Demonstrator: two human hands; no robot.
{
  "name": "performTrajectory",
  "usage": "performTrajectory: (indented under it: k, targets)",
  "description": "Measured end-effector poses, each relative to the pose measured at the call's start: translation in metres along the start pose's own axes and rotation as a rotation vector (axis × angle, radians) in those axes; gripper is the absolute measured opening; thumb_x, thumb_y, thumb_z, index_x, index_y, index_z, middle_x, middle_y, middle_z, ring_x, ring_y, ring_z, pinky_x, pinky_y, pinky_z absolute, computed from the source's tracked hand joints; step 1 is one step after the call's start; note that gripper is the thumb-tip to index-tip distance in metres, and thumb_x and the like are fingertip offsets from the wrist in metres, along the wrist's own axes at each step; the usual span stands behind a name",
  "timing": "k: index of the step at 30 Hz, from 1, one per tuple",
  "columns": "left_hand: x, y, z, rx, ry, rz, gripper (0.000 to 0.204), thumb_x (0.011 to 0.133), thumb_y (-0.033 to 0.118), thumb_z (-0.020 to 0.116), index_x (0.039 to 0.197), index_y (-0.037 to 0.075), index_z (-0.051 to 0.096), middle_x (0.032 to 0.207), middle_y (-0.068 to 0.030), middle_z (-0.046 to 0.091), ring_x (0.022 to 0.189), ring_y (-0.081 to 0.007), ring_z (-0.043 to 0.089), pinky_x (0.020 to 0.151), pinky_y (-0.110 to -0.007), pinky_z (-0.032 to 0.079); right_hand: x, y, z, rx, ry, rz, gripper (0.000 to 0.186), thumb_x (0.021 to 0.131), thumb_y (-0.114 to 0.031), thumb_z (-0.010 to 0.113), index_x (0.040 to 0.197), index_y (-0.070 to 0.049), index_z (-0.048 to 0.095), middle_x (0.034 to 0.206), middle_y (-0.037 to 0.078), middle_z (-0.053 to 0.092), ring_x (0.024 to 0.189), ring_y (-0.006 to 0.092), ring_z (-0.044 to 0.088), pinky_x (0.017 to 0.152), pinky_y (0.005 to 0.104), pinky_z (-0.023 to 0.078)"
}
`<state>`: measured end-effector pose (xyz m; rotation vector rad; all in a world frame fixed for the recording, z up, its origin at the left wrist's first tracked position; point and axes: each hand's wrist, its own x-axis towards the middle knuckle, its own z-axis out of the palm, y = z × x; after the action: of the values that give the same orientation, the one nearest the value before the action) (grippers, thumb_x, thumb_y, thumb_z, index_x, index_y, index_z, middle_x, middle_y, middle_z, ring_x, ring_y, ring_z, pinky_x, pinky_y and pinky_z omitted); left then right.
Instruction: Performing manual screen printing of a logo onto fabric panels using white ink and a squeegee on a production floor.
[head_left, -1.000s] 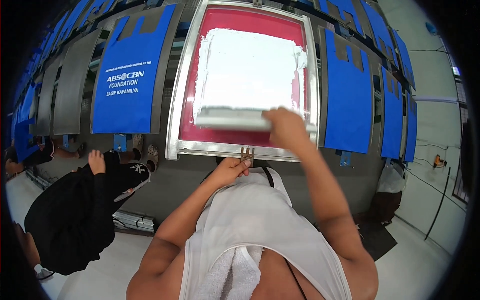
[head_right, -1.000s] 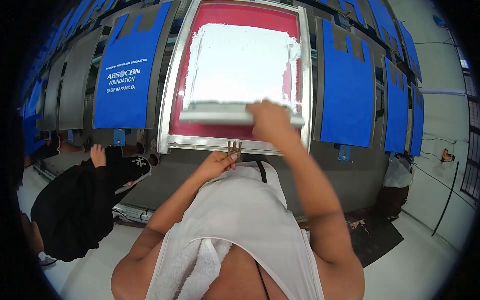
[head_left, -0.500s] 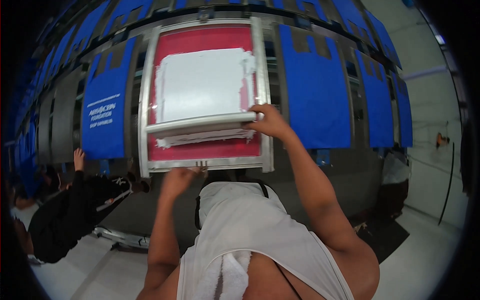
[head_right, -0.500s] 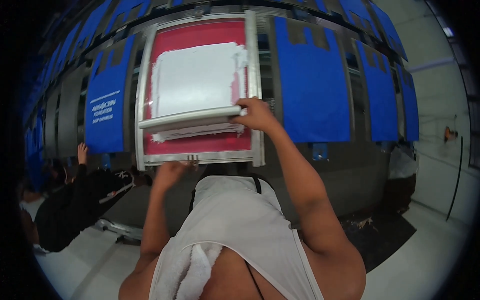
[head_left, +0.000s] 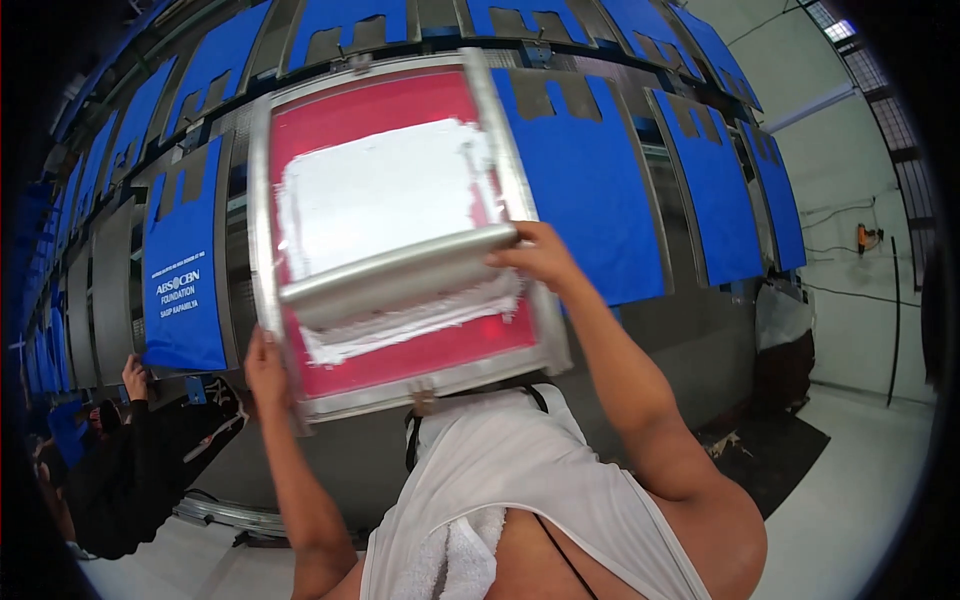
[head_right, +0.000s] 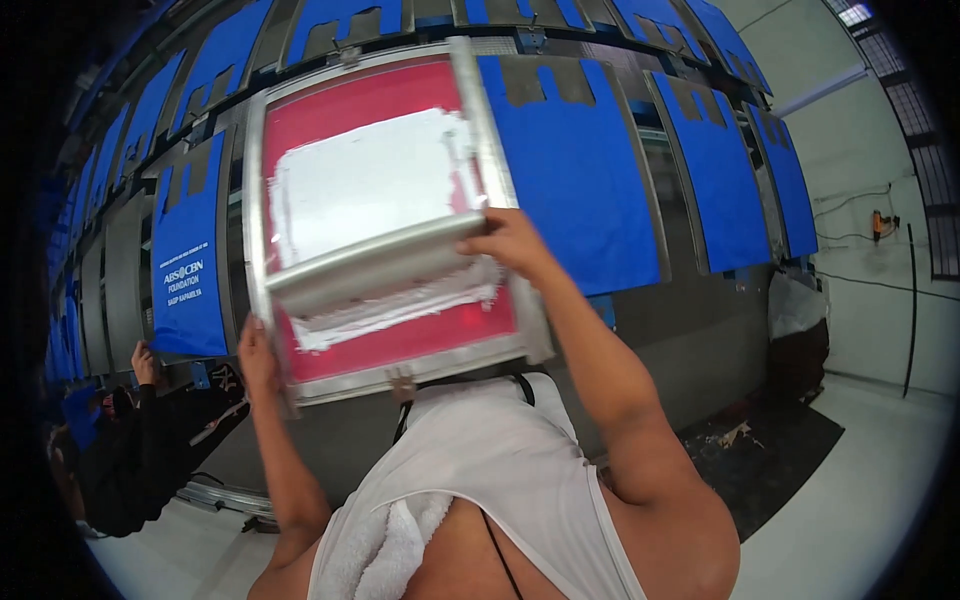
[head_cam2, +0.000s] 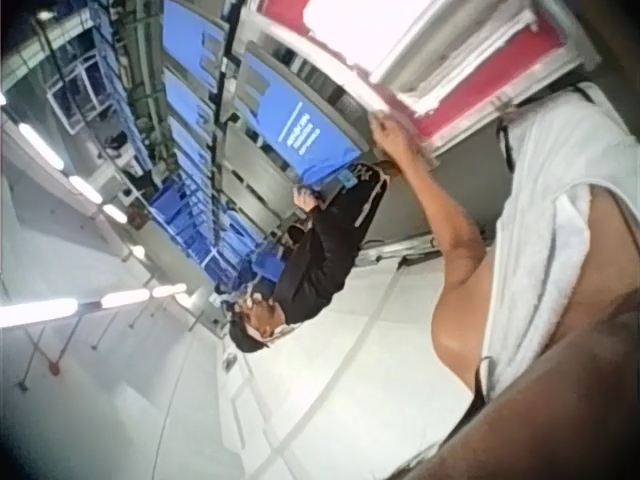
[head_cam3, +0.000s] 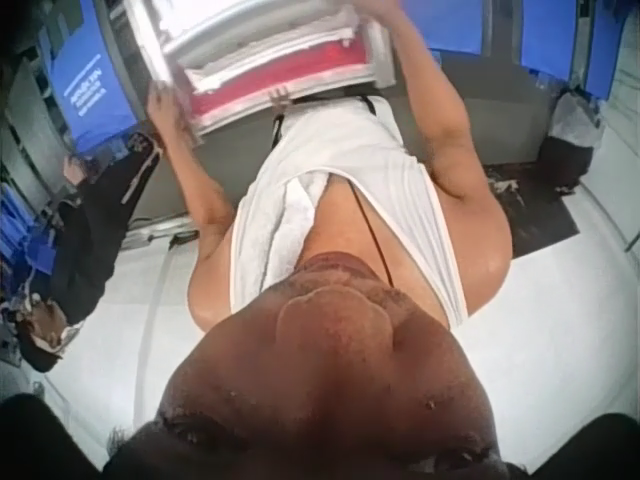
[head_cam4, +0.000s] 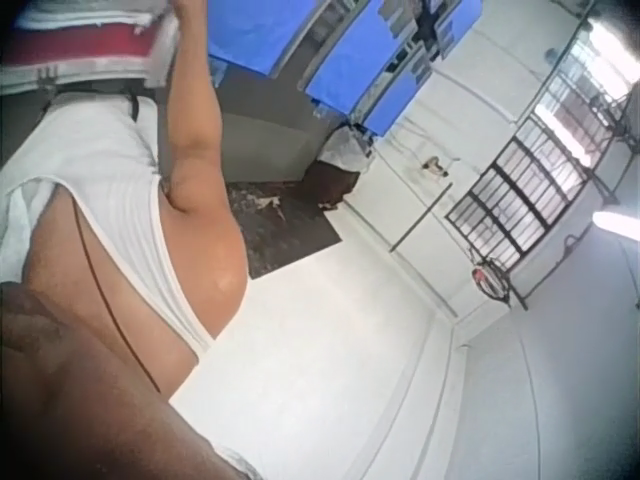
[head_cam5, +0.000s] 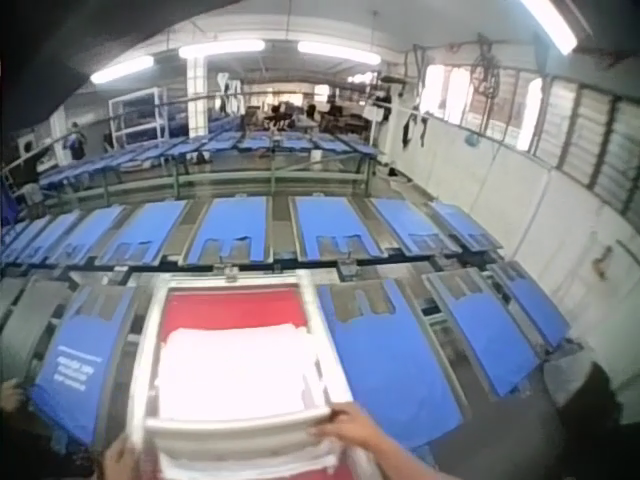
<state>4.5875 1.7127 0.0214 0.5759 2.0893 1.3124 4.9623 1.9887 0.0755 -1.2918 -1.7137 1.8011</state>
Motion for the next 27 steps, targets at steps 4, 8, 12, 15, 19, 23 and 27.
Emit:
performTrajectory:
  k: [4, 8, 12, 15, 19, 23, 27]
  targets:
    - [-0.051, 0.023, 0.142, -0.020, -0.115, 0.014, 0.047, 0.096, 0.024, 0.051, 0.133, -0.003, 0.043, 0.124, -0.0153, 0.055, 0.110, -0.0178, 0.052, 0.095, -0.029, 0.040, -0.052, 0.021, -0.134, -0.028, 0.190, -0.031, 0.036, 0.061, -0.011, 0.078, 0.095, -0.002, 0.069, 0.087, 0.005, 0.066, 0.084, 0.0160, 0.061, 0.079, 0.0301, 0.046]
    - [-0.093, 0.051, 0.277, -0.068, -0.172, 0.055, 0.047, 0.093, 0.024, 0.055, 0.130, -0.004, 0.046, 0.119, -0.0149, 0.059, 0.105, -0.0160, 0.054, 0.092, -0.027, 0.041, -0.082, 0.062, -0.261, -0.022, 0.203, -0.031, 0.037, 0.061, -0.008, 0.077, 0.096, -0.002, 0.068, 0.090, 0.005, 0.066, 0.087, 0.0156, 0.060, 0.081, 0.0300, 0.045]
    - [-0.121, 0.079, 0.343, -0.066, -0.149, -0.001, 0.045, 0.093, 0.023, 0.055, 0.128, -0.005, 0.048, 0.115, -0.0136, 0.061, 0.102, -0.0142, 0.055, 0.090, -0.027, 0.043, -0.077, 0.092, -0.339, 0.043, 0.188, -0.005, 0.036, 0.061, -0.007, 0.077, 0.096, -0.002, 0.068, 0.087, 0.004, 0.066, 0.084, 0.0152, 0.059, 0.079, 0.0291, 0.045]
    - [-0.127, 0.079, 0.356, -0.199, -0.170, -0.072, 0.043, 0.093, 0.021, 0.056, 0.127, -0.004, 0.049, 0.114, -0.0131, 0.062, 0.101, -0.0134, 0.056, 0.089, -0.027, 0.043, -0.066, 0.101, -0.359, 0.022, 0.152, 0.018, 0.035, 0.061, -0.007, 0.077, 0.095, -0.001, 0.067, 0.084, 0.005, 0.065, 0.082, 0.0147, 0.059, 0.077, 0.0292, 0.046]
    - [-0.125, 0.062, 0.357, -0.038, -0.103, 0.000, 0.045, 0.091, 0.024, 0.058, 0.126, -0.003, 0.050, 0.114, -0.0153, 0.062, 0.101, -0.0167, 0.057, 0.090, -0.028, 0.043, -0.055, 0.104, -0.355, 0.034, 0.127, -0.073, 0.033, 0.063, -0.008, 0.076, 0.094, 0.000, 0.067, 0.088, 0.006, 0.066, 0.084, 0.0146, 0.059, 0.077, 0.0291, 0.046]
    - [-0.120, 0.050, 0.362, -0.028, -0.075, 0.028, 0.046, 0.091, 0.027, 0.059, 0.127, -0.001, 0.051, 0.115, -0.0163, 0.061, 0.103, -0.0168, 0.056, 0.090, -0.028, 0.042, -0.050, 0.113, -0.355, -0.070, 0.178, -0.119, 0.031, 0.066, -0.010, 0.076, 0.094, 0.001, 0.067, 0.086, 0.006, 0.066, 0.081, 0.0139, 0.060, 0.076, 0.0280, 0.046]
    - [-0.117, 0.053, 0.370, -0.038, -0.023, -0.070, 0.042, 0.093, 0.026, 0.057, 0.126, 0.001, 0.052, 0.109, -0.0105, 0.064, 0.096, -0.0135, 0.057, 0.085, -0.026, 0.043, -0.049, 0.125, -0.362, -0.078, 0.131, -0.083, 0.030, 0.067, -0.011, 0.077, 0.094, 0.001, 0.067, 0.085, 0.004, 0.065, 0.080, 0.0127, 0.058, 0.074, 0.0270, 0.044]
